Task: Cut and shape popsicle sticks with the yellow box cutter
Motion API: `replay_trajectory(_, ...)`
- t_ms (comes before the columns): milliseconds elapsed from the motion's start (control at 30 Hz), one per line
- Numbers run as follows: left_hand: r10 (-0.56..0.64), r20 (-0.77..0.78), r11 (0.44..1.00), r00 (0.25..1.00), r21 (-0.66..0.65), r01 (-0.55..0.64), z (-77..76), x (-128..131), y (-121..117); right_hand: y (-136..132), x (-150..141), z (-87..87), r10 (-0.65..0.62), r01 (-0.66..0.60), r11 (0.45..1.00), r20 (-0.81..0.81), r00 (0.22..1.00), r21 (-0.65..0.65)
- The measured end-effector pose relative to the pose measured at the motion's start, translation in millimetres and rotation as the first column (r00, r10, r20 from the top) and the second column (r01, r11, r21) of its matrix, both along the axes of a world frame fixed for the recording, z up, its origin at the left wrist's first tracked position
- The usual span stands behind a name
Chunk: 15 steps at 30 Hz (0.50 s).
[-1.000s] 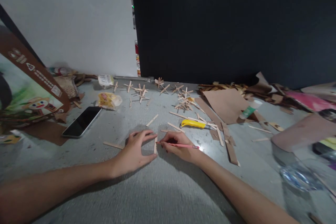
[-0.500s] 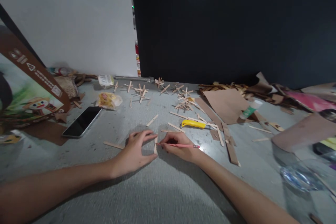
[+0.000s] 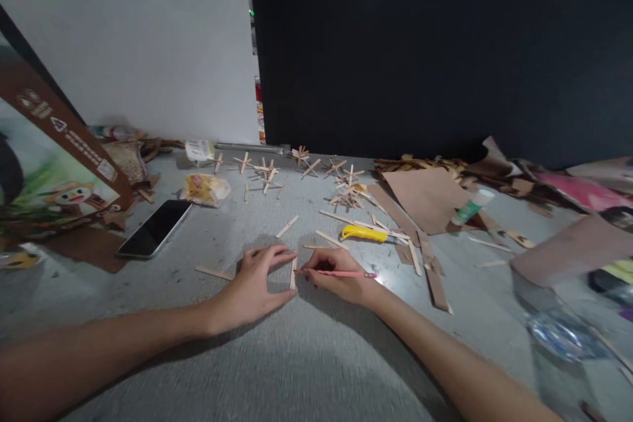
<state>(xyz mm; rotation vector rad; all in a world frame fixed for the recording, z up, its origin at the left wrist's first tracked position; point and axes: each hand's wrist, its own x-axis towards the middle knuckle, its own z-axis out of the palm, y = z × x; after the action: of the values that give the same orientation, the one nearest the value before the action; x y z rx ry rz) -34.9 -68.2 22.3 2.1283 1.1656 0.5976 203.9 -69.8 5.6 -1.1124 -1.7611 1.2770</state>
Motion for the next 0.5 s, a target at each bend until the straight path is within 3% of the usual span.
replay_trajectory(500, -0.002, -0.007, 1.000, 1.000, 0.016, 0.003, -0.9, 0.5, 0.1, 0.7, 1.3, -3.4, -0.004, 0.004, 1.000, -0.013, 1.000, -0.012)
